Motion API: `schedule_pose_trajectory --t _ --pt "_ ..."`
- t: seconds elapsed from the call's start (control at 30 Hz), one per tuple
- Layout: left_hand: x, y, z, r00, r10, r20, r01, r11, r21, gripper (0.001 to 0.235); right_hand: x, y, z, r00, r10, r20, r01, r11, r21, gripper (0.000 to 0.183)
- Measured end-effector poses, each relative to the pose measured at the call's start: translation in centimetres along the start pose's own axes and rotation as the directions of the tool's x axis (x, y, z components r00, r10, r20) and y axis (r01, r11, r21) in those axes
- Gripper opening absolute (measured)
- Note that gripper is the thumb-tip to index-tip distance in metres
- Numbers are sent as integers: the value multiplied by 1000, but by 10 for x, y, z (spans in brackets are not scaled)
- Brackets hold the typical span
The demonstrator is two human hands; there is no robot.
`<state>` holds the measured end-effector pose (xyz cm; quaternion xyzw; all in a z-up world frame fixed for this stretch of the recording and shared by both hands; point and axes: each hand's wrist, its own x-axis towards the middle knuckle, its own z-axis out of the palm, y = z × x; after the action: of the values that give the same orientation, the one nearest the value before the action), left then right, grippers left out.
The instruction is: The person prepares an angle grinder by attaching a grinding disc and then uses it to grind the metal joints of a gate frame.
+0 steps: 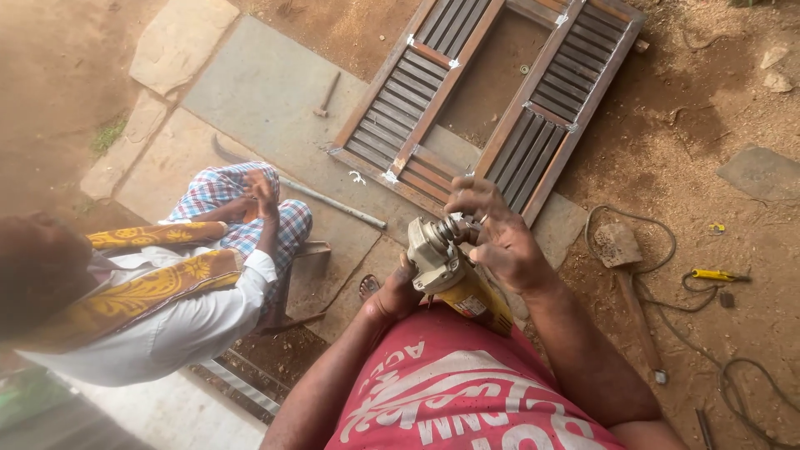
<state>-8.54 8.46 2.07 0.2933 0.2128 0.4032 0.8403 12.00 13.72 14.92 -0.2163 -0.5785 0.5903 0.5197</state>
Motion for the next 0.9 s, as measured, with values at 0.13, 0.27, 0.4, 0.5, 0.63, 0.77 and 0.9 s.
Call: schedule_pose_trajectory --t 0.13,0.27,0.4,0.5,0.63,0.77,0.9 --pt "2 -12 -13 1000 -6 -10 6 1000 12 112 -22 51 -25 923 375 -83 -348 909 231 59" --pt "6 -3 -1 1000 -11 4 11 1000 16 115 -15 39 -19 935 346 -71 -328 925 191 55" --pt "10 9 18 1000 13 12 -14 999 41 117 -3 15 -18 857 496 -140 -446 849 282 68" --pt "12 3 12 1000 12 10 -13 999 45 117 -16 51 -31 831 538 -139 -484 824 293 60" --pt "15 17 32 999 40 24 -41 998 41 116 1 21 -25 867 489 -90 -444 843 303 66" --pt "18 15 27 1000 28 -6 -28 998 53 115 -1 36 -33 852 514 -102 -481 845 235 53" --pt "20 16 29 999 49 4 -49 999 15 115 8 24 -29 860 509 -42 -469 820 328 62"
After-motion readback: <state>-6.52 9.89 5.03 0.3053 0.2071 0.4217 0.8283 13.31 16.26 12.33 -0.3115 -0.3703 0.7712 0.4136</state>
